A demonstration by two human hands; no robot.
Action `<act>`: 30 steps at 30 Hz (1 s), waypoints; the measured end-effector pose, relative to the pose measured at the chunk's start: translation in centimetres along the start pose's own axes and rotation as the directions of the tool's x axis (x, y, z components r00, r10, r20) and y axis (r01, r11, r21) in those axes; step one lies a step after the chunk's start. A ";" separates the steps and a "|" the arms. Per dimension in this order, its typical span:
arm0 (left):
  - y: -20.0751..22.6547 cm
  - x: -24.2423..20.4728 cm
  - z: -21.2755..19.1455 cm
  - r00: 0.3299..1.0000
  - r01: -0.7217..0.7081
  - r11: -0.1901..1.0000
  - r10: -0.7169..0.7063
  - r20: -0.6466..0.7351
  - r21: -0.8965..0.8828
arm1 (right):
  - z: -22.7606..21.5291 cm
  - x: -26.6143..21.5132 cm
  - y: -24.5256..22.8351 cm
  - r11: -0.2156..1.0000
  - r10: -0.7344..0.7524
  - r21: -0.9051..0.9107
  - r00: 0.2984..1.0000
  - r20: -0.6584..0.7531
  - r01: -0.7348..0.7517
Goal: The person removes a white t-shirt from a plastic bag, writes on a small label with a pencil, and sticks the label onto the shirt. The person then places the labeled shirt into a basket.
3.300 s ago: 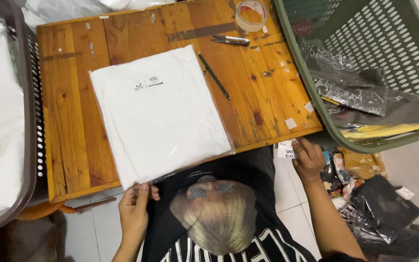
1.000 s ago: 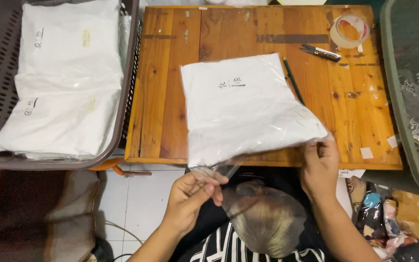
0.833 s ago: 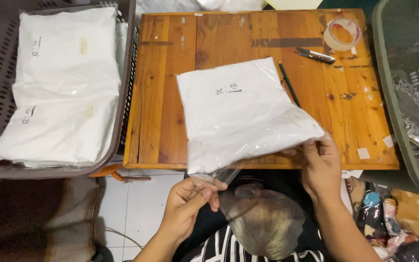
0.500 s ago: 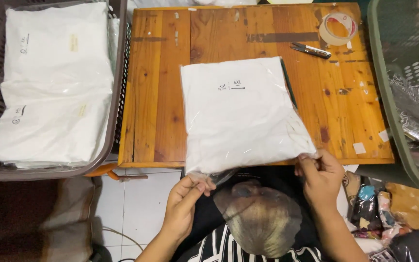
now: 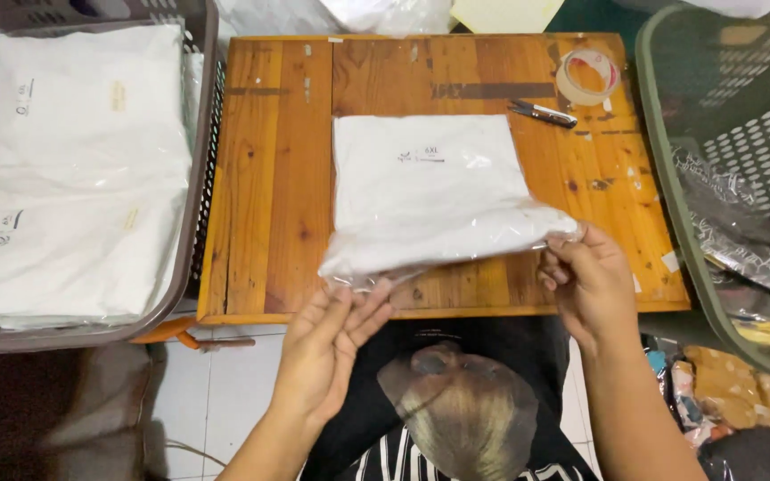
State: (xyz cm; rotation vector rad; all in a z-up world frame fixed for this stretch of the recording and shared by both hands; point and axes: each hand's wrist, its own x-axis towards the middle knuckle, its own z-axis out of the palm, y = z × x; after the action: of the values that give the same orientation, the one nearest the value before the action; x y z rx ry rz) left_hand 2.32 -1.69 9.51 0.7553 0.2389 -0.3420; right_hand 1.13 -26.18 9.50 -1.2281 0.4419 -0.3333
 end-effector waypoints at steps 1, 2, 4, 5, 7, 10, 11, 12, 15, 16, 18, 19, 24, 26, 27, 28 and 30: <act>-0.4 -0.3 -0.5 0.996 0.088 0.996 -0.088 0.017 -0.007 | -0.5 0.0 0.3 0.994 0.094 0.062 0.995 -0.021 -0.093; -1.1 0.0 -0.8 0.996 0.087 0.996 -0.087 0.013 -0.007 | -0.6 0.2 1.3 0.993 0.097 0.062 0.995 -0.020 -0.096; -2.4 0.3 -1.3 0.996 0.084 0.995 -0.085 0.020 0.046 | -1.0 0.0 3.4 0.984 0.121 0.131 0.992 -0.023 -0.117; -2.7 0.1 -1.1 0.995 0.095 0.994 -0.096 0.014 0.051 | -0.7 -0.4 3.9 0.983 0.131 0.133 0.991 -0.032 -0.125; -3.2 -0.2 -0.5 0.995 0.086 0.992 -0.090 0.040 0.094 | -0.2 -1.3 4.8 0.974 0.111 0.201 0.993 -0.046 -0.100; -3.6 -0.1 -0.8 0.996 0.085 0.993 -0.085 -0.011 0.082 | 0.4 -2.9 5.6 0.976 0.113 0.180 0.992 0.064 -0.123; -3.7 -0.2 -0.8 0.997 0.083 0.993 -0.083 -0.007 0.085 | 0.3 -3.0 5.9 0.976 0.108 0.184 0.992 0.064 -0.118; -3.8 -0.3 -0.8 0.997 0.082 0.993 -0.082 0.000 0.082 | 0.2 -3.1 6.1 0.973 0.121 0.182 0.985 0.120 -0.142; -3.7 -0.4 -0.9 0.995 0.096 0.988 -0.097 0.002 0.118 | -0.6 -3.0 7.3 0.971 0.112 0.193 0.981 0.160 -0.143; -3.6 -0.3 -0.9 0.993 0.119 0.981 -0.119 -0.011 0.153 | -1.0 -2.9 7.7 0.971 0.100 0.202 0.985 0.140 -0.127; -3.7 -0.1 -1.2 0.991 0.131 0.974 -0.134 0.009 0.185 | -1.0 -2.7 7.7 0.956 0.112 0.257 0.987 0.115 -0.138; -3.7 -0.1 -1.4 0.987 0.149 0.965 -0.158 0.023 0.215 | -1.1 -2.8 7.7 0.939 0.132 0.309 0.987 0.087 -0.153; -4.7 0.1 -2.1 0.975 0.186 0.968 -0.203 0.089 0.171 | -2.0 -2.2 9.6 0.891 0.202 0.416 0.979 0.001 -0.184; -4.7 0.0 -2.2 0.971 0.204 0.967 -0.220 0.094 0.152 | -2.4 -2.5 9.8 0.873 0.250 0.440 0.968 -0.031 -0.212; -4.7 0.1 -2.3 0.966 0.225 0.964 -0.240 0.101 0.142 | -2.3 -2.8 9.2 0.877 0.235 0.432 0.972 -0.006 -0.209; -4.6 0.1 -2.4 0.960 0.245 0.960 -0.260 0.107 0.132 | -2.1 -3.0 8.7 0.882 0.219 0.424 0.975 0.018 -0.206; -4.2 0.1 -2.4 0.954 0.237 0.959 -0.260 0.153 0.154 | -2.0 -4.1 7.2 0.912 0.203 0.373 0.978 -0.047 -0.171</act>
State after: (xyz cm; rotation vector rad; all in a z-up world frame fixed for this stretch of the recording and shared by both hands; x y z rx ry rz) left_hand 0.59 -2.86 5.17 0.8250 0.1491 -0.6652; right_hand -3.40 -23.65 2.72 -0.8000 0.5399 -0.2887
